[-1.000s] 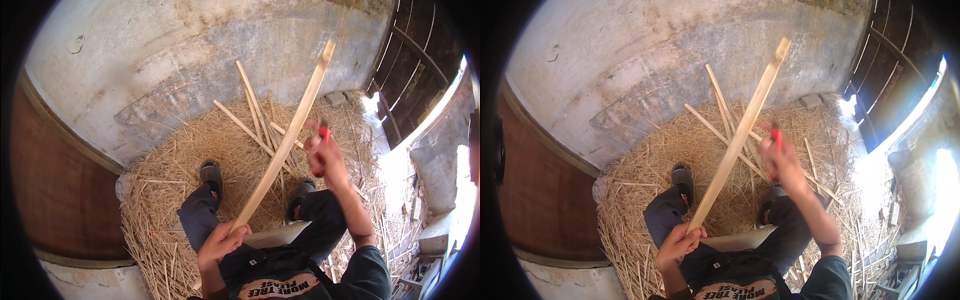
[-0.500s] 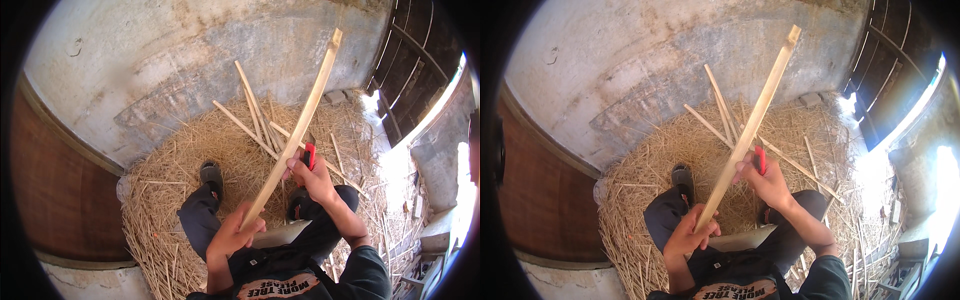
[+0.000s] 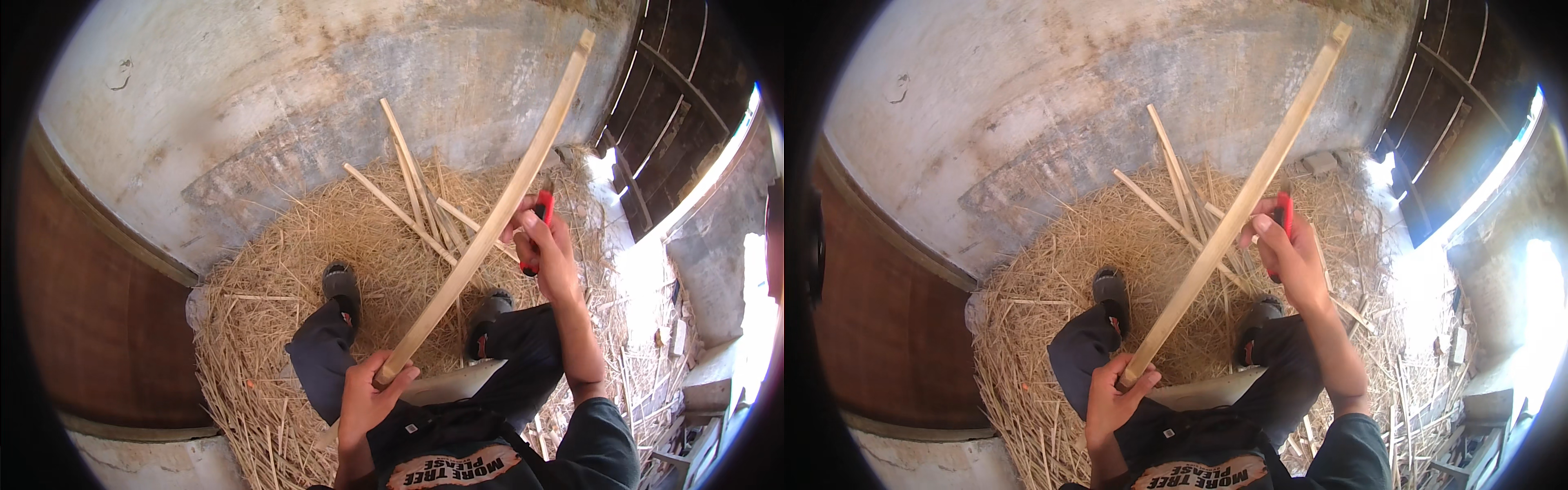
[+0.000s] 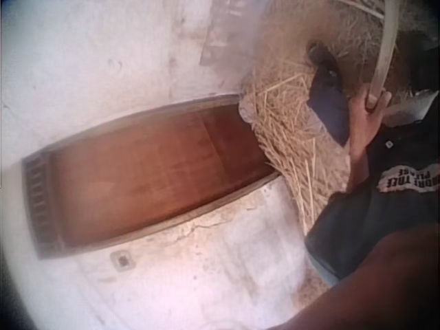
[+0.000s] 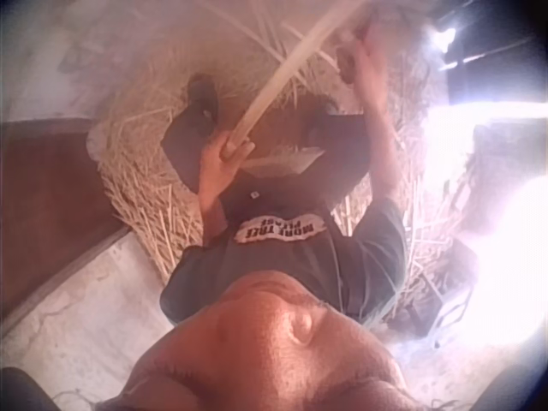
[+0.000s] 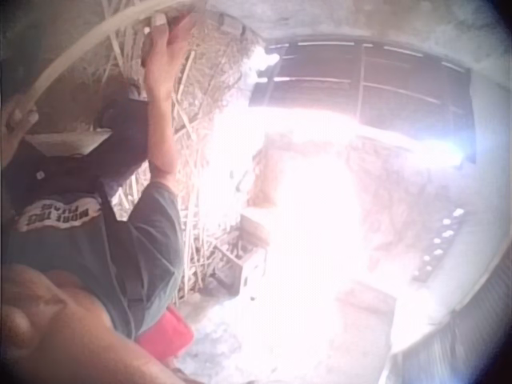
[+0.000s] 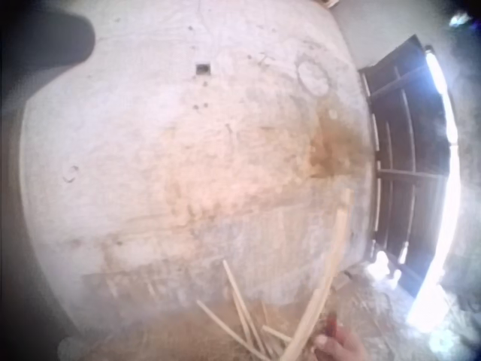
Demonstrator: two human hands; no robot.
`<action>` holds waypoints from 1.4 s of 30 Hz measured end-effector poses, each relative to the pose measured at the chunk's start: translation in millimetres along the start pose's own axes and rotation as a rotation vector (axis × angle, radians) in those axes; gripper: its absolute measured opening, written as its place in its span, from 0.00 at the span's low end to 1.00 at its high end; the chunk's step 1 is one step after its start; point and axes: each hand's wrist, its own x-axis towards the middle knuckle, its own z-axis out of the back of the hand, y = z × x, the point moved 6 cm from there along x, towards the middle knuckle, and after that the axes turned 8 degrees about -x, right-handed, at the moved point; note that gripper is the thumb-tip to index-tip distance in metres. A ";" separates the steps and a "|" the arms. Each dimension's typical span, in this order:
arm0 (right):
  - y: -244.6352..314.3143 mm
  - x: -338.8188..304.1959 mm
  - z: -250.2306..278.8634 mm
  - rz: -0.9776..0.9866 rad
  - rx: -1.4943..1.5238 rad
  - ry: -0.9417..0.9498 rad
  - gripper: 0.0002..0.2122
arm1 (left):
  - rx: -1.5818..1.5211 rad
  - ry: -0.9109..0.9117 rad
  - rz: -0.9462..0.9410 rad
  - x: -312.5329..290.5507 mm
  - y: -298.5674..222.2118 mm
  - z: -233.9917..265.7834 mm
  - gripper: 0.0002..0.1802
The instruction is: The person sits on a hay-covered floor and uses a red utility knife to shave thin strips off a long wooden stick. They hold the stick with their left hand and scrape the blade along its length with their right hand, creating wood shavings that fall onto the hay.
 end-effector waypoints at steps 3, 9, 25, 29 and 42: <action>-1.9 -19.0 -11.1 0.114 -0.022 -0.052 0.11 | -0.028 -0.019 -0.038 3.1 -16.5 -4.3 0.16; -19.7 -71.7 -49.1 0.615 -0.590 0.142 0.18 | -0.048 -0.011 -0.038 9.1 -41.5 -10.3 0.16; -6.0 -106.6 -85.4 0.910 -0.902 0.285 0.19 | -0.099 -0.100 -0.145 8.8 -58.3 -24.2 0.26; -9.6 -108.2 -86.8 0.890 -0.886 0.278 0.19 | -0.132 -0.125 -0.177 10.3 -63.2 -26.5 0.31; -7.3 -108.6 -89.6 0.867 -0.924 0.245 0.18 | -0.062 -0.110 -0.148 12.5 -55.8 -23.6 0.25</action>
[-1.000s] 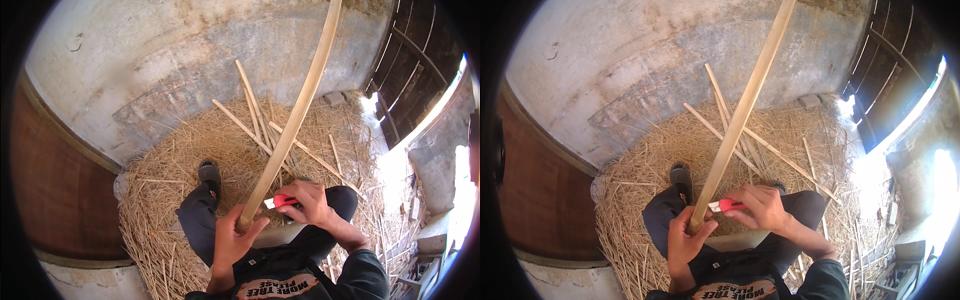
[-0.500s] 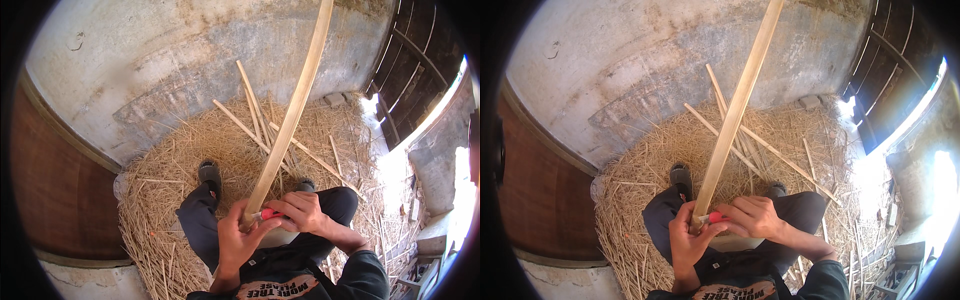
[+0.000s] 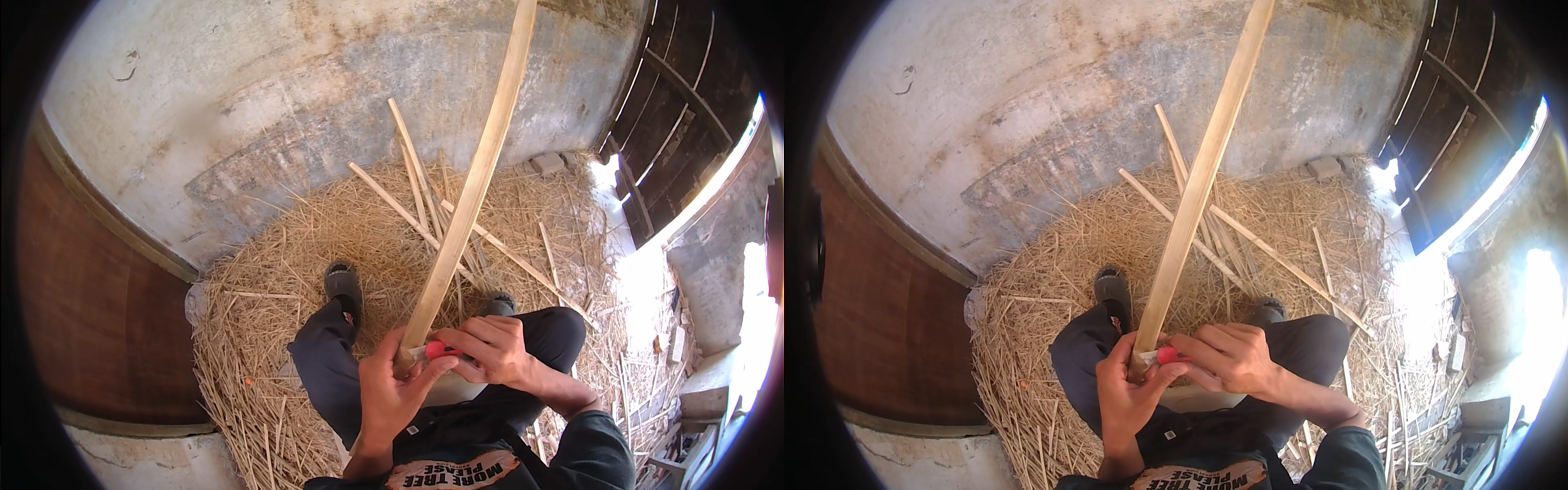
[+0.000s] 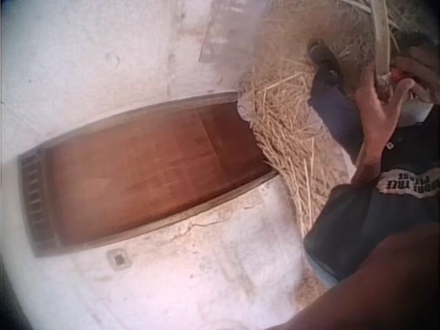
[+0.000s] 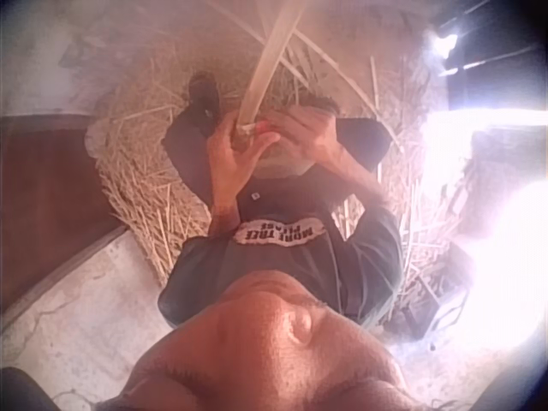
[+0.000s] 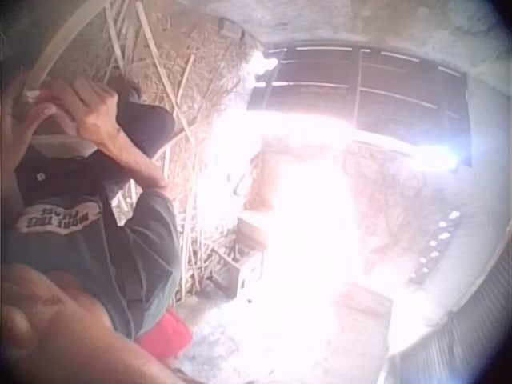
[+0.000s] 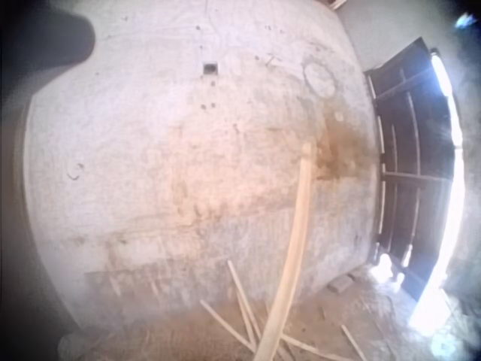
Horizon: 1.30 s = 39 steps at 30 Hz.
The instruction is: The person sits on a hay-covered floor and uses a red utility knife to shave thin strips off a long wooden stick. They hold the stick with their left hand and scrape the blade along its length with their right hand, creating wood shavings that fall onto the hay.
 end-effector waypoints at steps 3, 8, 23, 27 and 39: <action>0.0 -0.1 -0.1 -0.003 -0.013 0.004 0.19 | -0.065 -0.030 -0.042 0.4 7.5 -0.4 0.24; 0.5 1.4 -0.4 -0.013 -0.026 -0.004 0.19 | -0.075 -0.034 -0.019 1.1 8.7 0.2 0.23; 2.9 8.8 6.9 -0.019 -0.068 -0.050 0.19 | -0.120 -0.002 -0.002 -0.8 15.6 -0.9 0.19; 0.0 10.2 7.6 -0.034 -0.086 -0.079 0.16 | -0.092 -0.030 -0.014 -2.8 7.3 -1.5 0.18; -91.1 16.8 67.3 -0.573 -0.176 -0.420 0.10 | -0.034 0.094 0.245 -35.6 38.8 -1.7 0.14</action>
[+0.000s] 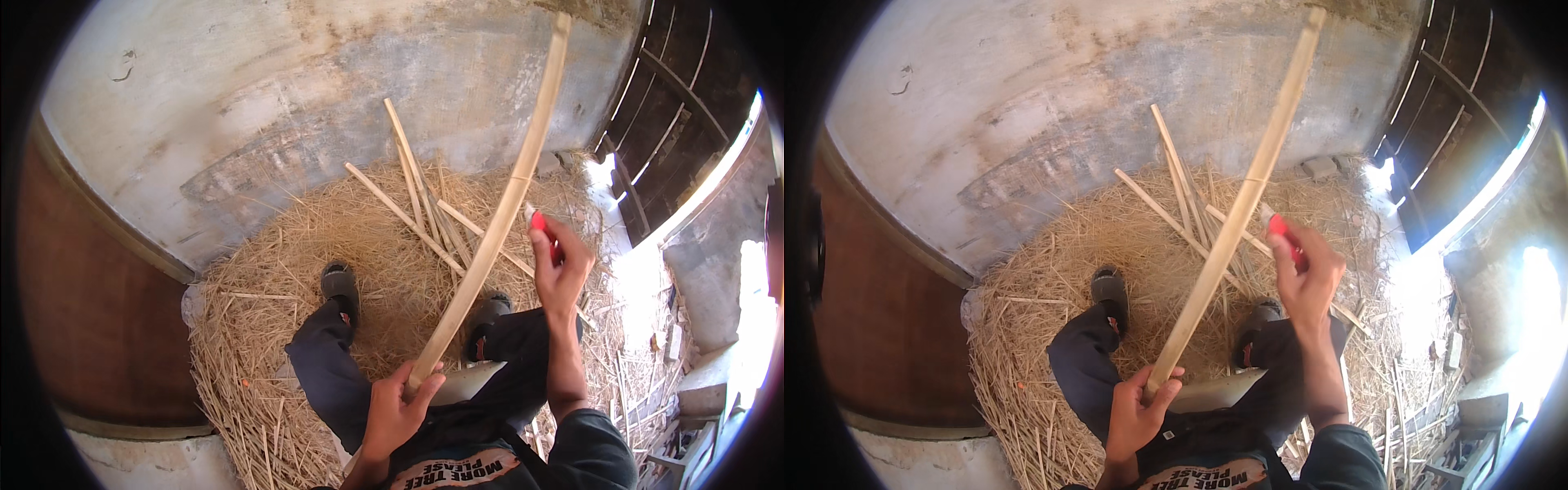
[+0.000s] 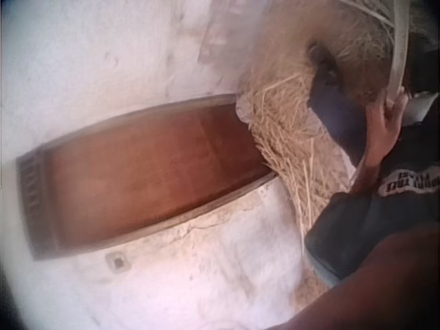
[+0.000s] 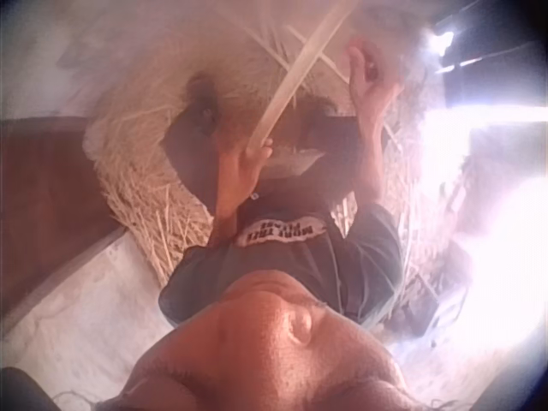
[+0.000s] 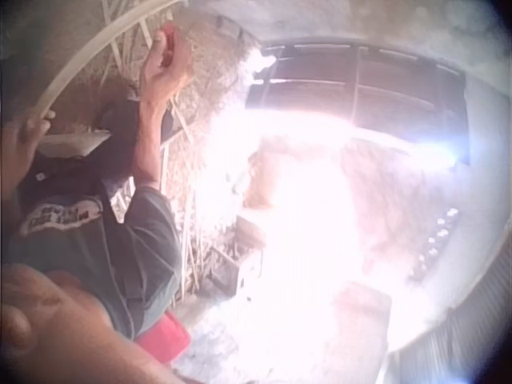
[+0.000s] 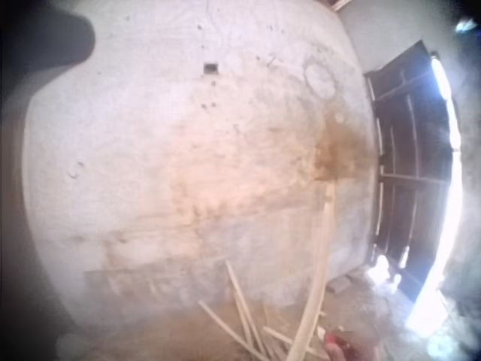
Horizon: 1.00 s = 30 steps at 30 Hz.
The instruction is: The person sits on a hay-covered floor and uses a red utility knife to shave thin strips off a long wooden stick. They hold the stick with their left hand and scrape the blade along its length with their right hand, creating wood shavings that fall onto the hay.
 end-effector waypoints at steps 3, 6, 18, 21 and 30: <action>-11.4 -1.0 1.0 0.015 -0.023 0.040 0.09 | 0.051 0.022 0.031 -5.1 0.2 0.8 0.16; 4.8 -28.8 -2.9 0.089 0.116 0.168 0.10 | 0.068 0.003 -0.043 1.4 -5.7 -1.2 0.19; 59.7 -87.1 -26.5 0.480 0.156 0.380 0.18 | -0.009 -0.091 -0.250 20.0 -30.7 -0.8 0.22; 61.0 -88.7 -29.1 0.496 0.158 0.371 0.18 | -0.022 -0.081 -0.259 20.2 -33.0 -3.5 0.22; 68.1 -86.2 -28.1 0.504 0.111 0.376 0.18 | 0.023 -0.126 -0.247 19.4 -40.3 -4.7 0.17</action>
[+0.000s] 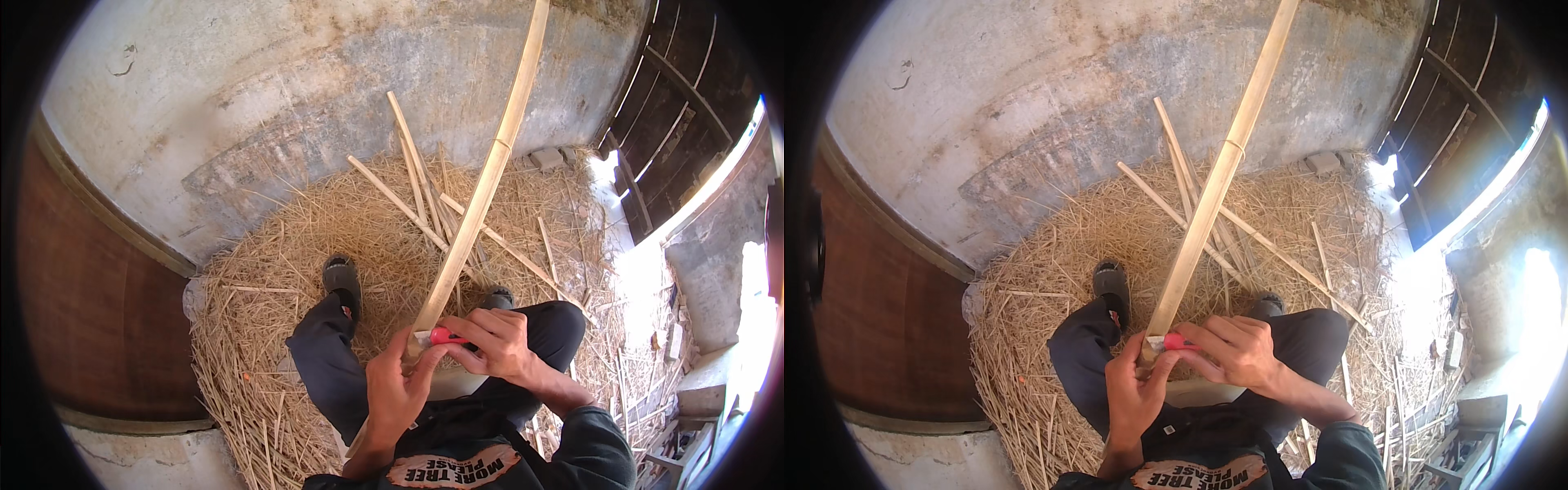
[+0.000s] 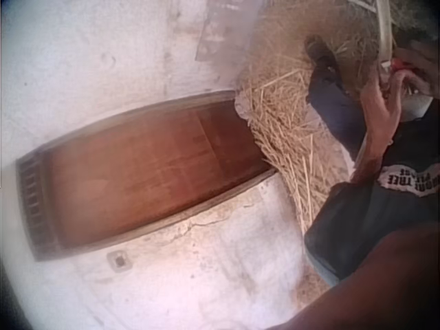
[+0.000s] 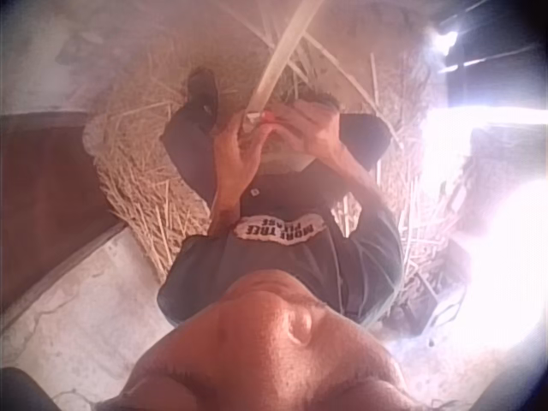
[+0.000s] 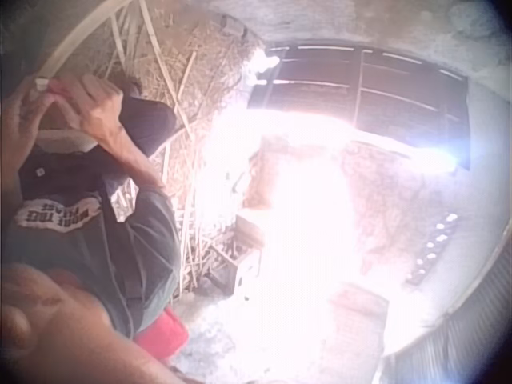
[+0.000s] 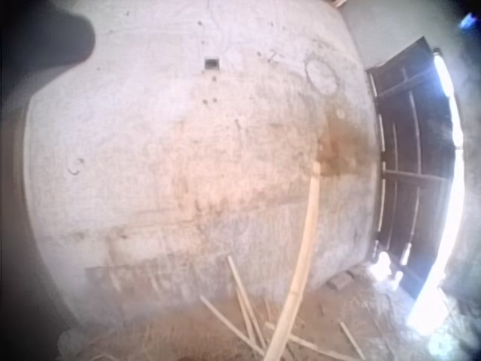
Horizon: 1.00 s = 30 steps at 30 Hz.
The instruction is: The person sits on a hay-covered floor and uses a red utility knife to shave thin strips off a long wooden stick. They hold the stick with their left hand and scrape the blade along its length with their right hand, creating wood shavings that fall onto the hay.
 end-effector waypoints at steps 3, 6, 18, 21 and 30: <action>0.6 2.4 1.9 -0.017 -0.008 -0.007 0.17 | -0.013 -0.019 0.002 0.7 3.0 0.7 0.15; -2.5 4.2 2.7 -0.039 -0.012 -0.026 0.17 | 0.009 -0.024 -0.002 0.0 7.9 2.9 0.13; -17.5 8.4 8.0 -0.044 -0.035 -0.077 0.15 | 0.032 -0.041 0.074 -6.6 11.0 5.6 0.13; -25.8 10.7 11.9 -0.111 -0.054 -0.084 0.14 | 0.027 -0.043 0.080 -10.8 16.8 6.0 0.13; -147.7 11.3 60.1 -0.668 -0.207 -0.300 0.11 | 0.159 0.092 0.236 -48.2 42.0 20.6 0.16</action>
